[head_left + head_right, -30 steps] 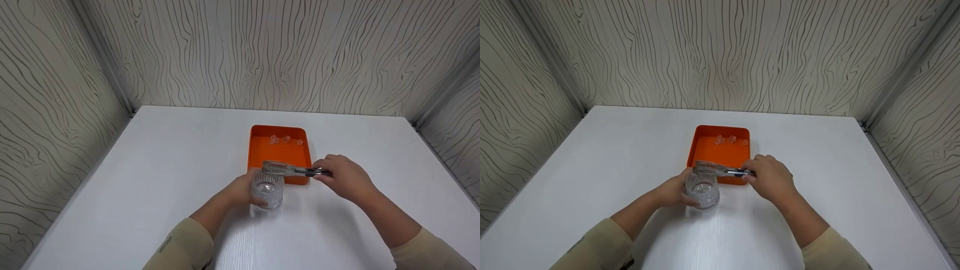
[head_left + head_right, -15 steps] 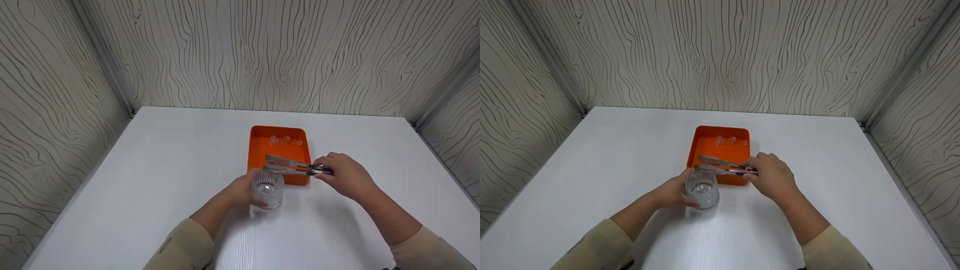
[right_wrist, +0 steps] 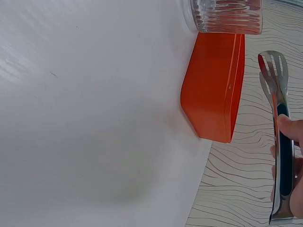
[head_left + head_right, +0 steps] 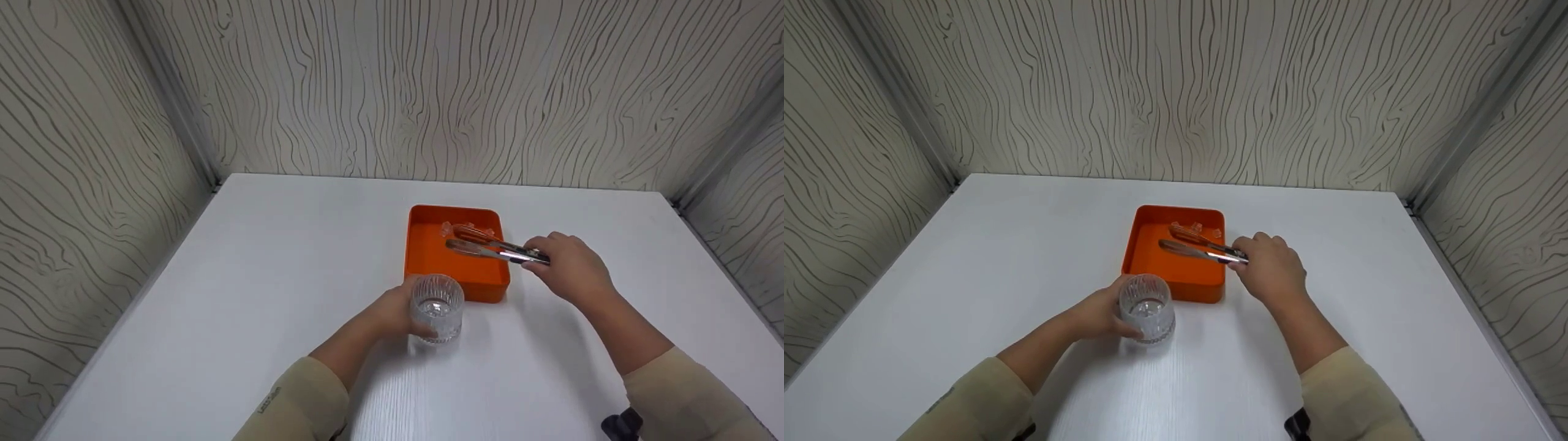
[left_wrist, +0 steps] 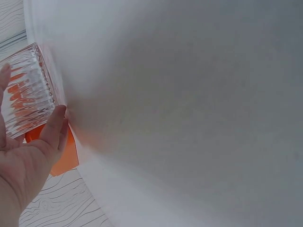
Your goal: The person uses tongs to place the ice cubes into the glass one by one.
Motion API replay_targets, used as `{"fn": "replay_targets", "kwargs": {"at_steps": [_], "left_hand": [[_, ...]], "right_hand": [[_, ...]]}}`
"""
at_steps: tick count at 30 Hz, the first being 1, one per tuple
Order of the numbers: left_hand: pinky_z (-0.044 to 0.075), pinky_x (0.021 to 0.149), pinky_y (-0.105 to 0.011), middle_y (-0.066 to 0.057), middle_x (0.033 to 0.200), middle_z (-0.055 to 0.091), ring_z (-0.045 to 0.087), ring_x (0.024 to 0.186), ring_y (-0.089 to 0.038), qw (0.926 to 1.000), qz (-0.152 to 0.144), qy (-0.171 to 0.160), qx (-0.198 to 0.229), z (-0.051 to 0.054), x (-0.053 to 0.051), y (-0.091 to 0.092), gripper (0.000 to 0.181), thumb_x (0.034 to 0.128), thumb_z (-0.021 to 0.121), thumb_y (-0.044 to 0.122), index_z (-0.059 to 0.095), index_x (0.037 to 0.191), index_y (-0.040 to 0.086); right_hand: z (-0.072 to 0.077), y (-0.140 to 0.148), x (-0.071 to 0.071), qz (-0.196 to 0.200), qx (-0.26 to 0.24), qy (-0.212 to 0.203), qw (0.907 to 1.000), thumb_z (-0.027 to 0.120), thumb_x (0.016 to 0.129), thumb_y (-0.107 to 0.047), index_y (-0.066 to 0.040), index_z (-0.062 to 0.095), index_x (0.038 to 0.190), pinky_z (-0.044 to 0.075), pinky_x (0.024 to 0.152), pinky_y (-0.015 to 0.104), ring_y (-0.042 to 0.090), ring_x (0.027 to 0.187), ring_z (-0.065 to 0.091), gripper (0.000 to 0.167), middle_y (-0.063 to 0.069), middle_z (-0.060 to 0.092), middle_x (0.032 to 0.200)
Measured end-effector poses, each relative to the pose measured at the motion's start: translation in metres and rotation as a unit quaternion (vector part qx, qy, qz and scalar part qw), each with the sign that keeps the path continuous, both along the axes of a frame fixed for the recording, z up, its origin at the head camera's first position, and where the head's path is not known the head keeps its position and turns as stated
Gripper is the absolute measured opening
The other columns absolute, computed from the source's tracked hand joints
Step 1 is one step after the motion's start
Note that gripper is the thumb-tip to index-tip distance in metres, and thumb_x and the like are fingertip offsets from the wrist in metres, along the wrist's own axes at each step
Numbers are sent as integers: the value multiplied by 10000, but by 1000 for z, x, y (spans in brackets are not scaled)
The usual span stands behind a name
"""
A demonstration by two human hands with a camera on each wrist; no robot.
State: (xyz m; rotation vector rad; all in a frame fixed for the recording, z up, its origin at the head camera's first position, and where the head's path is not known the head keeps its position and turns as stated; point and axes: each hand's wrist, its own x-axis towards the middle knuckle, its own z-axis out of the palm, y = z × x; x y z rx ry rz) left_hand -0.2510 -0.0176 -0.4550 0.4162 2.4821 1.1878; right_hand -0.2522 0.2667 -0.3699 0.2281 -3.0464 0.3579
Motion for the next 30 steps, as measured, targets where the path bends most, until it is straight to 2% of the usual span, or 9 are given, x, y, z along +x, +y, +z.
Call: {"fn": "replay_targets", "kwargs": {"at_steps": [8, 13, 19, 22, 26, 28, 30], "left_hand": [[406, 974, -413, 72, 1194, 529, 479, 1119, -156, 9999, -78, 119, 23, 0, 1, -2, 863, 586, 864, 261, 348, 1277, 296], [405, 976, -412, 77, 1197, 530, 479, 1114, -149, 10000, -42, 71, 2, 1, 1, -2, 862, 584, 865, 261, 351, 1276, 305], [404, 977, -412, 71, 1199, 527, 478, 1111, -149, 10000, -26, 24, -12, 2, 1, -2, 858, 587, 862, 269, 349, 1275, 297], [407, 974, -410, 65, 1201, 524, 476, 1108, -152, 10000, -43, 24, 6, 3, 2, -2, 858, 591, 860, 272, 346, 1278, 288], [403, 978, -408, 52, 1205, 522, 476, 1107, -157, 10000, -67, 35, 23, 2, 2, -2, 861, 596, 858, 263, 343, 1287, 271], [403, 978, -408, 53, 1206, 521, 475, 1109, -157, 10000, -60, 23, 18, 2, 2, -3, 865, 595, 858, 263, 342, 1290, 273], [408, 974, -410, 60, 1206, 520, 474, 1114, -155, 10000, -45, 1, 13, 1, 2, -3, 870, 592, 860, 268, 341, 1290, 286]], "right_hand": [[0, 2, -17, -404, 268, 169, 9987, 640, 850, -231, -130, 616, 1094, 457, 598, 414, 292, 797, 481, 265, 92, 549, 860], [3, -2, -27, -463, 1010, 492, 9926, 651, 836, -204, -113, 611, 1090, 440, 588, 432, 329, 781, 465, 273, 135, 539, 867], [6, -9, -37, -432, 2177, 1242, 9671, 684, 801, -169, -78, 611, 1063, 429, 675, 468, 362, 833, 464, 287, 174, 543, 896], [6, -13, -41, -316, 2512, 1417, 9570, 673, 802, -132, -72, 620, 1027, 418, 709, 476, 368, 872, 456, 239, 177, 546, 914], [5, -19, -45, -18, 2888, 1574, 9444, 651, 805, -85, -51, 632, 968, 405, 698, 456, 347, 848, 451, 168, 164, 534, 858], [5, -23, -48, 140, 3151, 1687, 9338, 647, 810, -85, -37, 634, 947, 409, 693, 446, 332, 825, 451, 146, 159, 520, 827], [4, -27, -50, 297, 3476, 1827, 9192, 646, 812, -84, -23, 634, 926, 415, 679, 430, 317, 792, 448, 130, 157, 505, 796]]}}
